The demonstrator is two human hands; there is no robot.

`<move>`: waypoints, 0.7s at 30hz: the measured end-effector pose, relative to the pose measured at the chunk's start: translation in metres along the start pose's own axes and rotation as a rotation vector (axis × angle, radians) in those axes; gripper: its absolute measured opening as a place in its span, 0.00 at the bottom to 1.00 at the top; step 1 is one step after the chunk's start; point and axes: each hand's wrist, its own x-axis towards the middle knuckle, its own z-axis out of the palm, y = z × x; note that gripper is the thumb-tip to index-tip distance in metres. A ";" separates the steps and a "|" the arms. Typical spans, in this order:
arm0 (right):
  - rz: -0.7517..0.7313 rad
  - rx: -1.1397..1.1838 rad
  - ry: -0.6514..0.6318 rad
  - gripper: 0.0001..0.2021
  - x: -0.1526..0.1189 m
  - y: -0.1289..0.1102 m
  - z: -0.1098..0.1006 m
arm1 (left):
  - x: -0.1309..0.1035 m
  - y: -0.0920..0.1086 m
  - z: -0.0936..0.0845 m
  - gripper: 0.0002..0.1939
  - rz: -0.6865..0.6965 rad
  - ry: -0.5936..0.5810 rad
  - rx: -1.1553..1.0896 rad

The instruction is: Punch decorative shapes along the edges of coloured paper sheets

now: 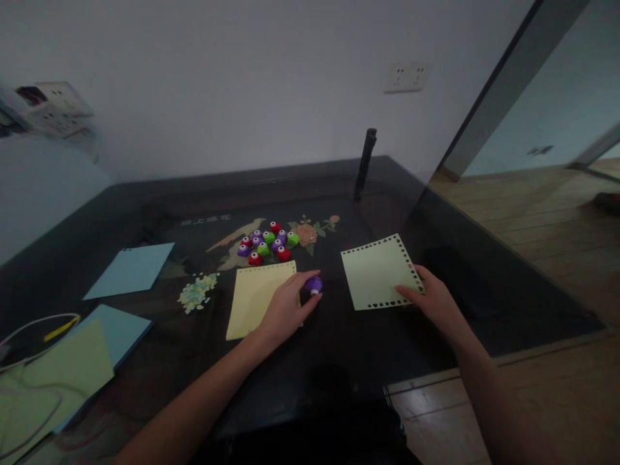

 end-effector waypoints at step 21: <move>-0.128 -0.318 0.045 0.28 -0.009 0.000 0.019 | 0.155 -0.027 0.031 0.13 -0.165 0.011 -0.054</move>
